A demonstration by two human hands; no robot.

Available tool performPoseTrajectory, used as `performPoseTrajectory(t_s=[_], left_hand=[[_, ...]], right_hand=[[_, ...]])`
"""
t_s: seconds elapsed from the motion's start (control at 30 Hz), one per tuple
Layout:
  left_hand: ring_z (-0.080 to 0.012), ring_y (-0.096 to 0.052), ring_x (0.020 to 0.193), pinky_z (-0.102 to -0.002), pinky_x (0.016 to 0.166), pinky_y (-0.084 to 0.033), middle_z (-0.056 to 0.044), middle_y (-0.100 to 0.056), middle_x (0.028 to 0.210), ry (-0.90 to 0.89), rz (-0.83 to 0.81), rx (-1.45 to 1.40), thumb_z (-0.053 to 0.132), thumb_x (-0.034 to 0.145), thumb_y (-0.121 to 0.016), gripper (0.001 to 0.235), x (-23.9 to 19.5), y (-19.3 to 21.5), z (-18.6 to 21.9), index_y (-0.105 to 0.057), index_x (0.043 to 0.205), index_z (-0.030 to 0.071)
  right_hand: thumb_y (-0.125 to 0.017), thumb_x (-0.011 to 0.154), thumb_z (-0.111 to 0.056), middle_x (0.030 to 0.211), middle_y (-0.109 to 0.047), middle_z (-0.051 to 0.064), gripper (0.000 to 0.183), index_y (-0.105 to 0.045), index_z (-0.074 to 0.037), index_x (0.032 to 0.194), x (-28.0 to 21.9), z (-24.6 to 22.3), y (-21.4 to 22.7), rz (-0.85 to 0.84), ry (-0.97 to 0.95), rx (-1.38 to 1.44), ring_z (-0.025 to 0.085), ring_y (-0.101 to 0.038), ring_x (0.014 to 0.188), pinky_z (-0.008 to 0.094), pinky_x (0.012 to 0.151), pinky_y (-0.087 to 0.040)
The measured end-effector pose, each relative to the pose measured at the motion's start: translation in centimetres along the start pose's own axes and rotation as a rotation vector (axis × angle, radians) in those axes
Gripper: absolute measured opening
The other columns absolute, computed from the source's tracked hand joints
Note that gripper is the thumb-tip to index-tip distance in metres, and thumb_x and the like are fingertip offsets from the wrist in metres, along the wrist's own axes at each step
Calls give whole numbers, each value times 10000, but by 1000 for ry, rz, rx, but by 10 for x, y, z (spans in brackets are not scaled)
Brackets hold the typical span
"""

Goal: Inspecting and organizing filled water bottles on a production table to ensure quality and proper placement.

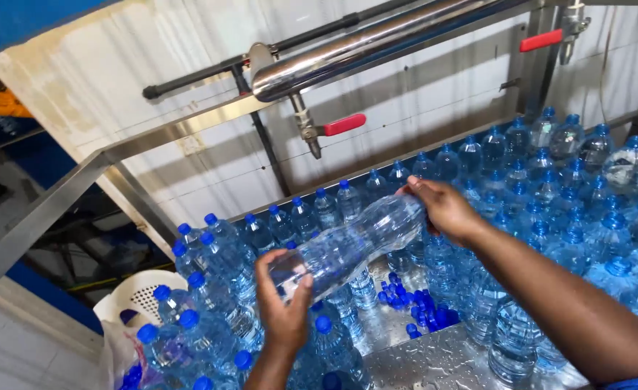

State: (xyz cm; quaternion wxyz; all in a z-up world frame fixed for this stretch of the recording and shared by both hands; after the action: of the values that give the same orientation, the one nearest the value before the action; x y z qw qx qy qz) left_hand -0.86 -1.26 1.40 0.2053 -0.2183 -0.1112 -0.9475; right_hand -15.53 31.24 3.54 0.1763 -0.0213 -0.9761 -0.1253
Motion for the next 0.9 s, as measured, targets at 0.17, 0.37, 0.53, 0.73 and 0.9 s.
performPoseTrajectory(t_s=[0.17,0.37,0.53,0.73,0.9], left_hand=[[-407,-743,974,-523,452,-550,-43,-702,1431,574,254,-605,410,958,-705,522,41,38,-74,-742,1432,194],[-465,-645,903,-486,491,-505,-239,-639,1232,623,115,-589,408,1112,-535,417,6,43,-96,-676,1377,117],[-406,-727,904,-454,524,-566,-229,-685,1272,458,-32,-307,365,1055,-563,435,-3,42,-40,-654,1381,92],[-345,-714,755,-410,514,-563,-183,-710,1151,441,-35,-366,385,1044,-627,373,25,66,-66,-701,1248,82],[-441,-652,659,-398,385,-489,-337,-683,1062,700,-202,-457,532,1077,-517,636,13,66,-51,-670,1294,-46]], right_hand=[[-548,1051,-144,1666,-470,240,678,-264,-117,1666,-20,-43,18,-669,118,478,383,-765,1074,509,894,-698],[-678,1082,-461,853,-777,39,350,-753,-125,1025,2,17,-8,58,762,-541,265,-760,766,439,640,-498],[-335,1081,-116,845,-626,46,387,-715,-173,1125,15,15,-17,3,707,-386,201,-530,666,386,557,-376],[-341,1123,-637,895,-777,88,737,-806,-79,998,-6,-9,-24,-32,503,-265,247,-701,769,399,677,-500],[-284,1177,-404,863,-671,168,578,-603,-80,820,-16,-8,-16,107,1579,-432,354,-637,748,497,631,-514]])
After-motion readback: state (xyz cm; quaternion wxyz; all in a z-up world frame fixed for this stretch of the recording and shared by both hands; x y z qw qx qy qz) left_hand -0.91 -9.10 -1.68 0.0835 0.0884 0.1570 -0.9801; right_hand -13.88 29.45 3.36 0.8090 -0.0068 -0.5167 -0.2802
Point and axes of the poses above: each hand's wrist, its own x-axis towards the middle knuckle, its own y-axis out of the back of the hand, z = x × y, the point moved 1 cm from there along x, towards the middle knuckle
